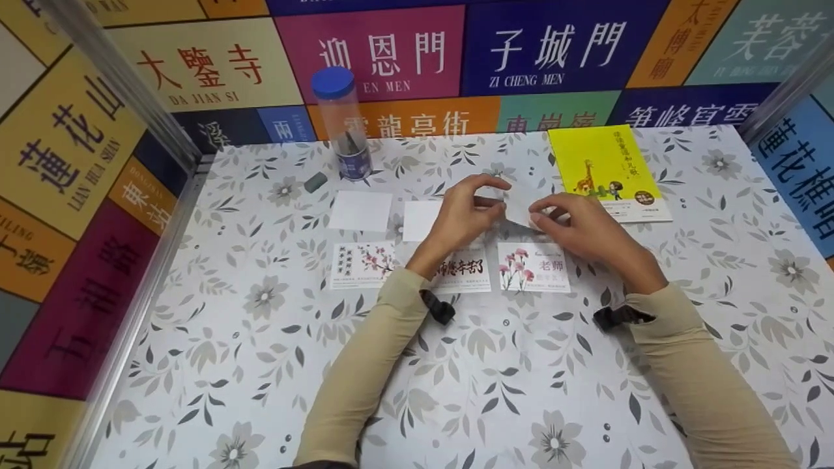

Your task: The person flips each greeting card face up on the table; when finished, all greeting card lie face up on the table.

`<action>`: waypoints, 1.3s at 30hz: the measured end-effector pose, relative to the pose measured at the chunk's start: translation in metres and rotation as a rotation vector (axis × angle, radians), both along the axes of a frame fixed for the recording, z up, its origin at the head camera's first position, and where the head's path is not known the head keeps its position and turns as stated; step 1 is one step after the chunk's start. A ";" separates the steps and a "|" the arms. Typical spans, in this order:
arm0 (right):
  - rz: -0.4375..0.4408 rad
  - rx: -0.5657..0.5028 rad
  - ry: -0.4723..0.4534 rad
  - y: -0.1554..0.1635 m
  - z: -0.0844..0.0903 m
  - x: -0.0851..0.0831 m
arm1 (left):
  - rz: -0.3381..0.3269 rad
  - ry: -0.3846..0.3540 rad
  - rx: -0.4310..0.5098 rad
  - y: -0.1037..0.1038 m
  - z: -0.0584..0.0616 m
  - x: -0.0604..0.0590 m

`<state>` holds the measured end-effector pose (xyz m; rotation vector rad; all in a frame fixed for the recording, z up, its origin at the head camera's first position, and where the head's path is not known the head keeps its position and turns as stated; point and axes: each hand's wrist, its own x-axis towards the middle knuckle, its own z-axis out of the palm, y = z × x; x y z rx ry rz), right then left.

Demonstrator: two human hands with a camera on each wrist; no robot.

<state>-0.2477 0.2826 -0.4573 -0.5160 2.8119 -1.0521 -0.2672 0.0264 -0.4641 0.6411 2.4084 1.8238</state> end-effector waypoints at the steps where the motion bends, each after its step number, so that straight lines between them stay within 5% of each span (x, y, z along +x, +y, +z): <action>1: -0.001 -0.007 0.005 -0.002 0.001 0.000 | -0.010 0.001 0.021 0.001 0.000 0.000; 11: -0.024 -0.047 0.077 -0.011 0.005 0.003 | -0.087 -0.035 0.185 0.007 -0.002 0.001; 23: -0.047 -0.156 0.276 -0.013 0.009 0.004 | -0.139 -0.012 0.183 0.007 -0.005 0.000; 30: -0.109 -0.299 0.326 -0.011 0.009 0.004 | -0.093 -0.058 0.040 0.008 -0.007 0.001; 39: -0.153 -0.466 0.191 -0.010 0.008 0.001 | 0.034 -0.066 0.043 0.005 -0.009 -0.001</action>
